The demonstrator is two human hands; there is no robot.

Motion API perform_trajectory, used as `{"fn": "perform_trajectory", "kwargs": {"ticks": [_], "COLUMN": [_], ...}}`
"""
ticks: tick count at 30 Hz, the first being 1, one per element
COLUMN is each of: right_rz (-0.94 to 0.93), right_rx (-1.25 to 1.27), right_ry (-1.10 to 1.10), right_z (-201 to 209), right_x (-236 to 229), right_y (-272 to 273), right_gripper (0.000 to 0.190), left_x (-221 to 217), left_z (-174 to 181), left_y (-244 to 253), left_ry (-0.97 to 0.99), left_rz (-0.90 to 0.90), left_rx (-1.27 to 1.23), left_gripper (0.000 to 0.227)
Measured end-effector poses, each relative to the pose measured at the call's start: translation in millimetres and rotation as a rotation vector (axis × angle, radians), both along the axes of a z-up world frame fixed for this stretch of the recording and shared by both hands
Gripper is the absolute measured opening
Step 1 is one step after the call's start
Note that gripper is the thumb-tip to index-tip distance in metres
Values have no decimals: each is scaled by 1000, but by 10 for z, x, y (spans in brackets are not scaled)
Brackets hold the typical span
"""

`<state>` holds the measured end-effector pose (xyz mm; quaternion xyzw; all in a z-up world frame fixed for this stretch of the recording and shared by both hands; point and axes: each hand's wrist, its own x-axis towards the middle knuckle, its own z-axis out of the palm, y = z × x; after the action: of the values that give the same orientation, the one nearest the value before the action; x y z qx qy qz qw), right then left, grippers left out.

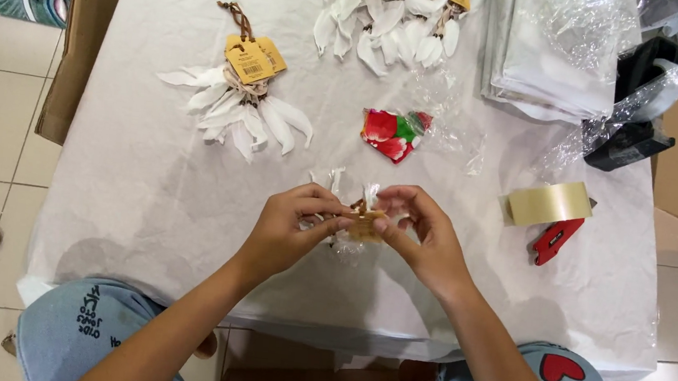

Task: The person packages small decorative feather charms into plastic bags, sealing them by hand.

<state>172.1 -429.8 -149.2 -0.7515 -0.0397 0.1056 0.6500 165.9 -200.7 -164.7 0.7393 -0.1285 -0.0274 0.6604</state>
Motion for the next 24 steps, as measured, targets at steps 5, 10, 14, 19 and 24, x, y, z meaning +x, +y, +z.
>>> {"fn": "perform_trajectory", "kwargs": {"ticks": [5, 10, 14, 19, 24], "right_rz": [150, -60, -127, 94, 344], "right_rx": [-292, -368, -588, -448, -520], "right_ry": [-408, -619, -1050, -971, -1331], "right_z": [279, 276, 376, 274, 396], "right_x": [-53, -1, -39, -290, -316], "right_y": [142, 52, 30, 259, 347], "right_gripper": [32, 27, 19, 16, 13], "left_x": [-12, 24, 19, -49, -34], "left_z": [44, -52, 153, 173, 122], "left_y": [5, 75, 96, 6, 39], "left_ry": [51, -79, 578, 811, 866], "left_rz": [22, 167, -84, -173, -239], "left_rx": [-47, 150, -250, -615, -956], "left_gripper": [20, 17, 52, 54, 44]}}
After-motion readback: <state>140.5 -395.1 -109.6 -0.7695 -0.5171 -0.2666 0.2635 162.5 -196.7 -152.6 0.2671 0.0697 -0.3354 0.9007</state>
